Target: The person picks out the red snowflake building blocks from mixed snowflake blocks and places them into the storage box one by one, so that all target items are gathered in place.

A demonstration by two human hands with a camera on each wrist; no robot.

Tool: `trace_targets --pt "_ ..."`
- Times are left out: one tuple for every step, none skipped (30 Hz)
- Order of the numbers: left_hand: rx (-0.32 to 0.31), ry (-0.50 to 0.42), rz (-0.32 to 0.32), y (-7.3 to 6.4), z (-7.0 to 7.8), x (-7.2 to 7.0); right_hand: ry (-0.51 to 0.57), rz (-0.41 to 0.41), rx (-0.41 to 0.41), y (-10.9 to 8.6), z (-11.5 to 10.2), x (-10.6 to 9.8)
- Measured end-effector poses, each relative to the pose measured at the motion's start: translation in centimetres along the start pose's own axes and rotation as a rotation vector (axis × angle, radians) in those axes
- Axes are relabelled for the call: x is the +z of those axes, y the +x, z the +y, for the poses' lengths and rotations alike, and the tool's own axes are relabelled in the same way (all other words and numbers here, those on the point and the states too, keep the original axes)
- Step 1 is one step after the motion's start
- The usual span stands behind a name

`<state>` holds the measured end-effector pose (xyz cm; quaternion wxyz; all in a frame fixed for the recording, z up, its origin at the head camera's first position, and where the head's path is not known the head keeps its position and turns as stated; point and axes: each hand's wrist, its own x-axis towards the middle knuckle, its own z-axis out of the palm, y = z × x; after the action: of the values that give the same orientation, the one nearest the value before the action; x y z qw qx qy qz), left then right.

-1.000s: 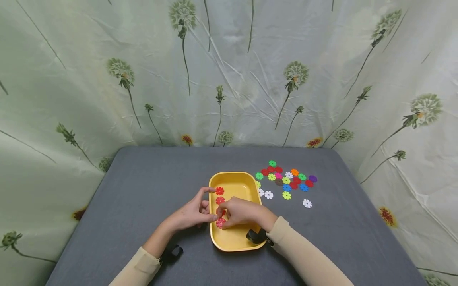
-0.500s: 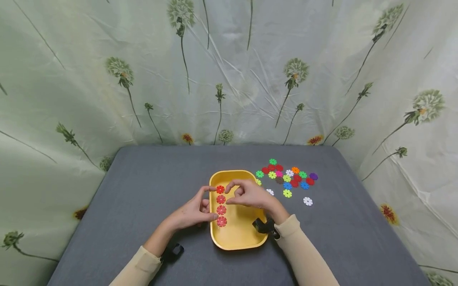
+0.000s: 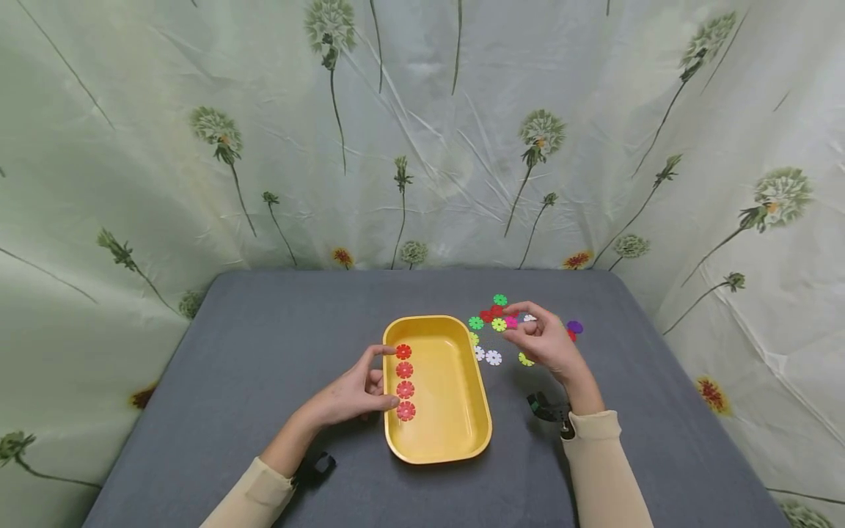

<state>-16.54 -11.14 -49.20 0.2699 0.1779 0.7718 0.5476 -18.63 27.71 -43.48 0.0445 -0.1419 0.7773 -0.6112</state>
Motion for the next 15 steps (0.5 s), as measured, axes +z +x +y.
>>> trace_targets --pt "-0.001 0.000 0.002 0.0 0.0 0.0 0.004 0.028 0.002 -0.2 0.2 -0.7" --pt "-0.002 0.000 0.004 0.0 0.0 0.0 0.012 0.053 0.004 -0.4 0.5 -1.3" --pt "-0.004 0.000 0.006 -0.1 0.0 0.0 0.015 0.077 0.002 -0.6 0.7 -2.0" --pt "-0.004 0.000 0.007 -0.1 0.1 0.0 0.026 0.095 0.004 -0.7 0.9 -2.6" --pt "-0.005 0.001 0.009 -0.1 0.1 0.0 0.040 0.112 0.003 -0.9 1.2 -3.1" --pt "-0.006 0.002 0.009 -0.1 0.1 0.0 0.047 0.128 0.003 -1.0 1.5 -3.7" --pt "-0.006 0.001 0.009 -0.1 0.1 0.0 0.055 0.144 0.006 -1.1 1.8 -4.1" --pt "-0.005 -0.001 0.008 -0.1 0.1 0.0 0.059 0.158 0.008 -1.2 2.1 -4.6" --pt "-0.004 -0.002 0.006 -0.1 0.1 0.0 0.063 0.169 0.011 -1.3 2.5 -5.0" --pt "-0.003 -0.004 0.006 0.0 0.1 0.0 0.066 0.180 0.016 -1.4 2.9 -5.4" --pt "-0.003 -0.006 0.006 0.0 0.1 0.0 0.063 0.191 0.020 -1.4 3.4 -5.8" --pt "-0.004 -0.007 0.008 0.0 0.1 0.0 0.055 0.203 0.031 -1.5 3.8 -6.1" --pt "-0.003 -0.008 0.009 0.0 0.1 0.0 0.049 0.214 0.045 -1.6 4.3 -6.4" --pt "-0.001 -0.007 0.010 0.0 0.1 0.0 0.034 0.227 0.068 -1.7 4.7 -6.6" --pt "0.000 -0.004 0.013 0.0 0.0 0.0 0.013 0.241 0.095 -1.8 5.1 -6.8"
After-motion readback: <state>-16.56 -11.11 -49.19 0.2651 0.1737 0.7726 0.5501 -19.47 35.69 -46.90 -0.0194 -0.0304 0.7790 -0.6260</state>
